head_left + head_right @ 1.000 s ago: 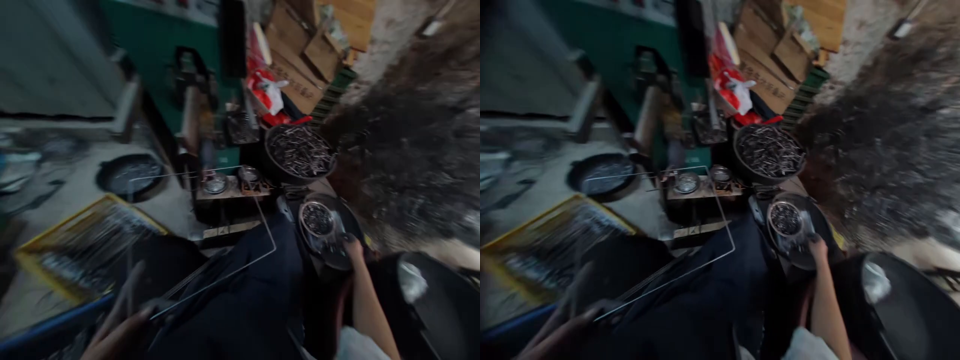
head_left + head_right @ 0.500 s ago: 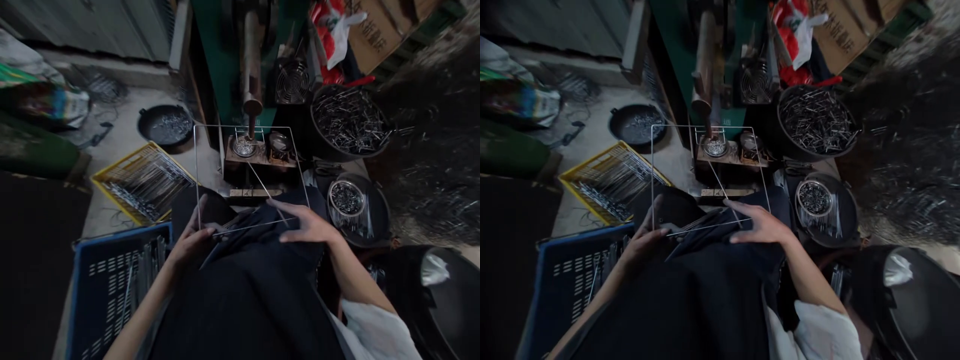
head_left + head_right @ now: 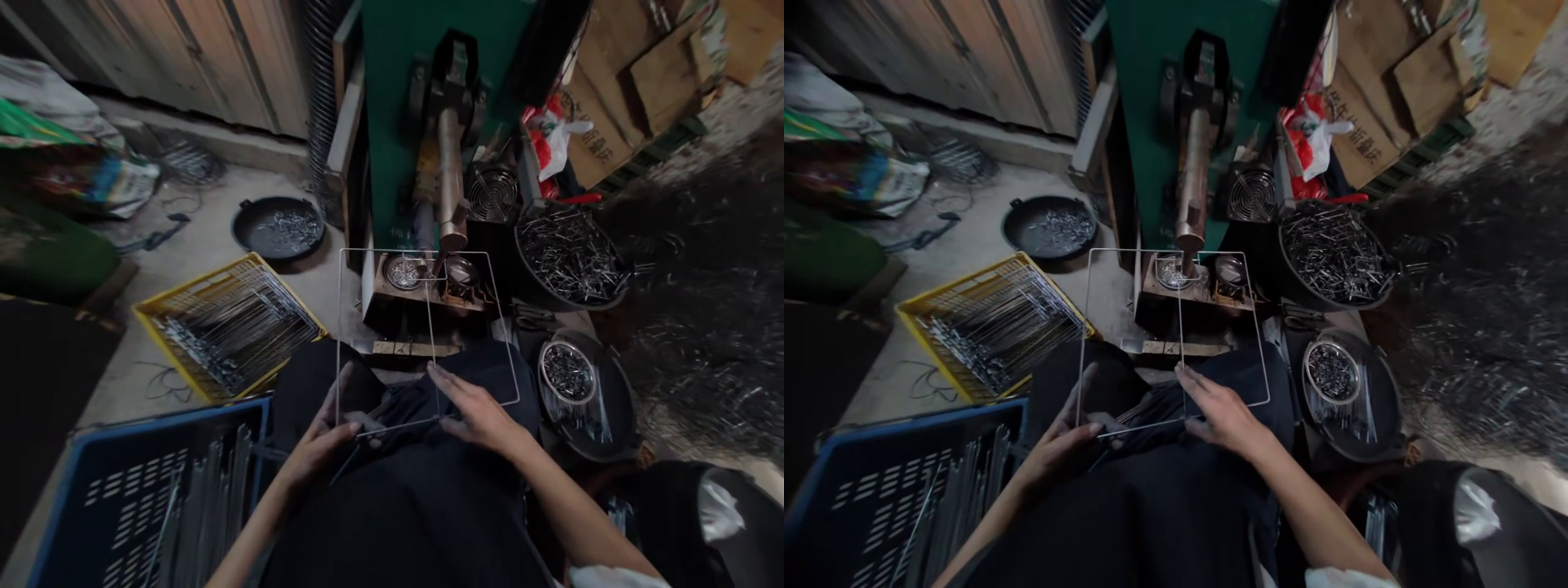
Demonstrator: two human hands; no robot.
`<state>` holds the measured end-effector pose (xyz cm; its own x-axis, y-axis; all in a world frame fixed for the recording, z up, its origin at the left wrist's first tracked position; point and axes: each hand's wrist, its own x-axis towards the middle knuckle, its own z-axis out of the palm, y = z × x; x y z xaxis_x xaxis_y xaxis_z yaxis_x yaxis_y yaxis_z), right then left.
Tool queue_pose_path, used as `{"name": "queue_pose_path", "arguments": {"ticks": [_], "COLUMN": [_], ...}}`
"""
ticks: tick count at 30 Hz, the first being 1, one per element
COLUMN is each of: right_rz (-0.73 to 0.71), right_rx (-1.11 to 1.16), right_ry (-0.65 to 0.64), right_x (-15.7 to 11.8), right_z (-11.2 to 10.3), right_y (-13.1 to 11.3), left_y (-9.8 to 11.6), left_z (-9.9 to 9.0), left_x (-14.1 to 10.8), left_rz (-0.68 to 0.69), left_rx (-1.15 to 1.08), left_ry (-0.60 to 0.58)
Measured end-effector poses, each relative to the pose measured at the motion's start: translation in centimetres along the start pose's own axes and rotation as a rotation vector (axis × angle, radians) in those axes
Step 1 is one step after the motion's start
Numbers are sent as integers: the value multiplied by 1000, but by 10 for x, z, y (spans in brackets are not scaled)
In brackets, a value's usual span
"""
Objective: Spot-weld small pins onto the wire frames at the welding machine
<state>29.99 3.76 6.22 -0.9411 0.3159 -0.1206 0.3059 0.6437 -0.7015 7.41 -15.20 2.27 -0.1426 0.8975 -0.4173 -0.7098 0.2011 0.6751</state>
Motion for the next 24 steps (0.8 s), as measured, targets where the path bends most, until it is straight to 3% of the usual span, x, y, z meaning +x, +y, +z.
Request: {"name": "queue_pose_path", "arguments": {"ticks": [7,12,24], "right_rz": [2,4,15], "right_rx": [-2,-23,-36], "right_ry": [13,13,31], "right_x": [-4,-11,-8], "right_z": [-1,-1,-2], "right_y": [2,-1,2], "left_y": [0,-2,0], "left_z": [0,2,4], "left_x": [2,-6,0], "left_rz": [2,-63,-12], "left_rx": [18,52,2], "left_ry": [-26,33,-28]}}
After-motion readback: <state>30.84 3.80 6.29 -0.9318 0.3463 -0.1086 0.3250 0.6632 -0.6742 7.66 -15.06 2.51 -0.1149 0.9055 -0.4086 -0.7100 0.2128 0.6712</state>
